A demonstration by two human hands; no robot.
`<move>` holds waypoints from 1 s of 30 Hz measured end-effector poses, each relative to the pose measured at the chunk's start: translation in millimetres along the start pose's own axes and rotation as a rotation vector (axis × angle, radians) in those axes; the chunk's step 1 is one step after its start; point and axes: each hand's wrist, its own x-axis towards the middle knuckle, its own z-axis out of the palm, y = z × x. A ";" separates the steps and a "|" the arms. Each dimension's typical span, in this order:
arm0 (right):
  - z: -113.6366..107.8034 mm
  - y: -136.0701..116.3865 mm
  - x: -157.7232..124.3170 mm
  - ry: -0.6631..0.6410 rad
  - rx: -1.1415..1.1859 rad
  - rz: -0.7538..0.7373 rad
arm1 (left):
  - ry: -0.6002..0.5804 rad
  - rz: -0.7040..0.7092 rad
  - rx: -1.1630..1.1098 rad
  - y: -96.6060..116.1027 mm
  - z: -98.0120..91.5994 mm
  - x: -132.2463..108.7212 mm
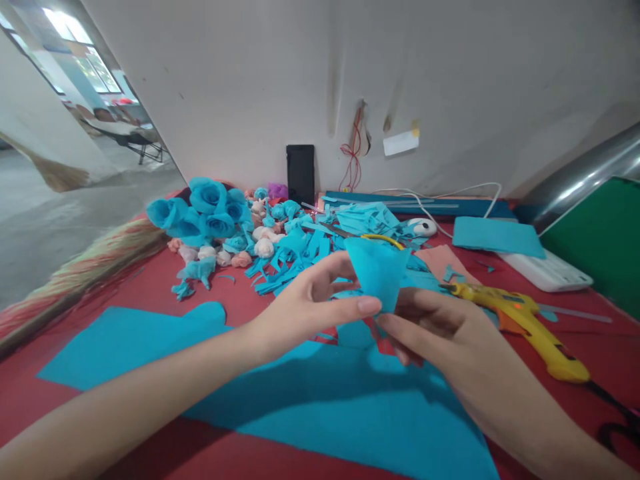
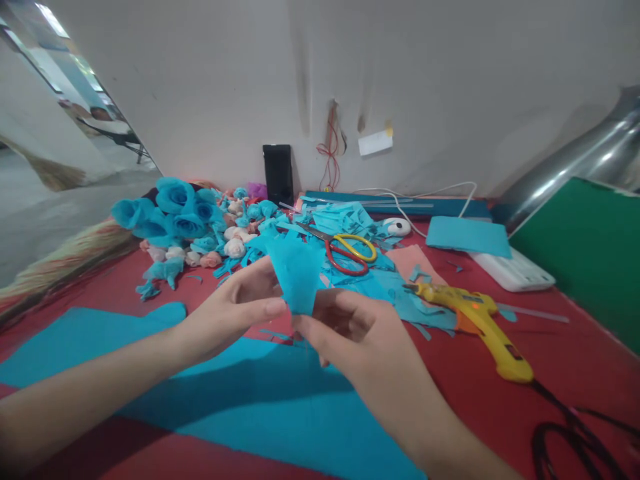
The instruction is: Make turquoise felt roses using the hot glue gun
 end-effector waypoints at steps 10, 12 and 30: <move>2.7 -0.5 -2.9 0.084 -0.053 -0.018 | 0.333 0.797 1.102 20.0 -10.6 -3.2; 3.1 -0.1 -3.5 0.051 -0.062 -0.016 | 0.362 0.764 1.096 20.2 -10.7 -4.5; 8.9 -11.2 -11.0 0.097 -0.042 0.021 | 0.337 0.802 1.059 24.7 -5.9 -6.4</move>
